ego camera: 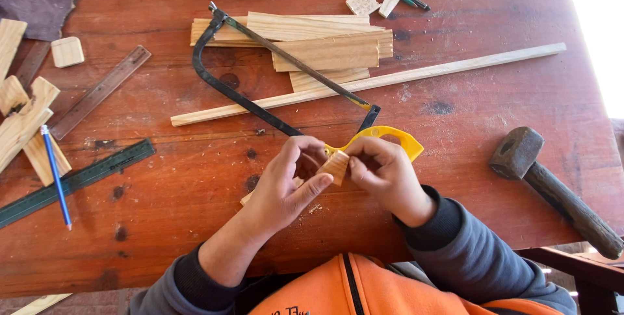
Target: The person saws a small piece of wood with a handsaw and then hits it with a mallet.
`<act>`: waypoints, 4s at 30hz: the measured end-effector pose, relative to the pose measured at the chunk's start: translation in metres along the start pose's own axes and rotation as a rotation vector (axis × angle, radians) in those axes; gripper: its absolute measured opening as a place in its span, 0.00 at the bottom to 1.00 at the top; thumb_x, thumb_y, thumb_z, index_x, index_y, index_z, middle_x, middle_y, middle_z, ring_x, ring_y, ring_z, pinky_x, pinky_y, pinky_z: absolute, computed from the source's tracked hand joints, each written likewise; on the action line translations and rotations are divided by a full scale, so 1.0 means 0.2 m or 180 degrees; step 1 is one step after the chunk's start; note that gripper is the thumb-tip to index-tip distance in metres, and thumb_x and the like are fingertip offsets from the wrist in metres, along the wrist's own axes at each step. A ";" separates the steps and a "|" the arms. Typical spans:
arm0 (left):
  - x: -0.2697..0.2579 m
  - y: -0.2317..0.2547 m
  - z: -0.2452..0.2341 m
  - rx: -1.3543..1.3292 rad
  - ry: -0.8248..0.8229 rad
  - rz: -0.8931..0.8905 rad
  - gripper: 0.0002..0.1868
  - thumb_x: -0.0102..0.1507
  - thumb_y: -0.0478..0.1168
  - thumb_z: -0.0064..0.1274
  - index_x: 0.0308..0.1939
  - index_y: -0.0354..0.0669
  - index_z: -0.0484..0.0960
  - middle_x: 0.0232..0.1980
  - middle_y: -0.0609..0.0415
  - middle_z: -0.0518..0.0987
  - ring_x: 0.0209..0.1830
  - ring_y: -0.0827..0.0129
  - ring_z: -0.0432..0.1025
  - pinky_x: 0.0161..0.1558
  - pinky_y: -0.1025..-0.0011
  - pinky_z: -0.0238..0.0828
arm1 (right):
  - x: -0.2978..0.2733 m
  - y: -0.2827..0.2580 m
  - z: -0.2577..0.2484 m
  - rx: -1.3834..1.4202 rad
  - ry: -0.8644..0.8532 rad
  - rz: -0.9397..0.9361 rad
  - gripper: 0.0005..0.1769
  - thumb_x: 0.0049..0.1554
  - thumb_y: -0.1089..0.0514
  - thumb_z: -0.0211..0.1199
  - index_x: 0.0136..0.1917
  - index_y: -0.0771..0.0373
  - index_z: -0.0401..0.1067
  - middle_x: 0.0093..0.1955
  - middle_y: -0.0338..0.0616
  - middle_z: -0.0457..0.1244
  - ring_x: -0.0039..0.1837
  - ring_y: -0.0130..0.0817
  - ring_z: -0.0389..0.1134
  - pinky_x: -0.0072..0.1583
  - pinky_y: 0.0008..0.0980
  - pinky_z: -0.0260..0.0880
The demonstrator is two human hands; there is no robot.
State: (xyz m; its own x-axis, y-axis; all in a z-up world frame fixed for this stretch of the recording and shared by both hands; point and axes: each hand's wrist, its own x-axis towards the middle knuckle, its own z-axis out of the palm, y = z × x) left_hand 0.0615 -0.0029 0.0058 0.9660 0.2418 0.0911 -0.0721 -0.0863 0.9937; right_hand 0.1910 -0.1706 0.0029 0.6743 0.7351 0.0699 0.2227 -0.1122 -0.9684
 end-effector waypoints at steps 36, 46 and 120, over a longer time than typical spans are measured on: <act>-0.02 -0.05 0.04 0.1752 0.0008 0.1005 0.21 0.67 0.42 0.51 0.21 0.49 0.62 0.20 0.49 0.64 0.23 0.48 0.70 0.26 0.60 0.67 | -0.01 -0.01 0.02 0.0287 -0.0951 -0.0510 0.09 0.51 0.67 0.51 0.31 0.62 0.67 0.29 0.41 0.55 0.36 0.30 0.58 0.39 0.33 0.64; -0.03 -0.06 0.04 0.1789 0.0094 0.0948 0.22 0.68 0.45 0.49 0.21 0.51 0.61 0.19 0.52 0.65 0.22 0.53 0.70 0.25 0.63 0.68 | -0.01 -0.01 0.03 0.0176 -0.0954 -0.0486 0.09 0.51 0.67 0.51 0.29 0.60 0.63 0.28 0.39 0.51 0.35 0.29 0.56 0.38 0.32 0.60; 0.18 -0.30 1.32 0.2546 -0.1573 0.2475 0.16 0.68 0.51 0.53 0.59 0.58 0.84 0.63 0.69 0.80 0.63 0.66 0.66 0.69 0.55 0.49 | -1.47 0.01 -1.01 -0.2664 0.0121 0.1546 0.31 0.59 0.46 0.61 0.70 0.59 0.62 0.55 0.49 0.70 0.52 0.54 0.72 0.52 0.44 0.69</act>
State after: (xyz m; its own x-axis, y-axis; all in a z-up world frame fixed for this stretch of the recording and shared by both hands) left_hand 0.1665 -0.2442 -0.0683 0.7363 -0.5181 0.4353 -0.6684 -0.6570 0.3486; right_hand 0.1354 -0.5217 0.0287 0.8442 0.4625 -0.2709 0.3331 -0.8486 -0.4109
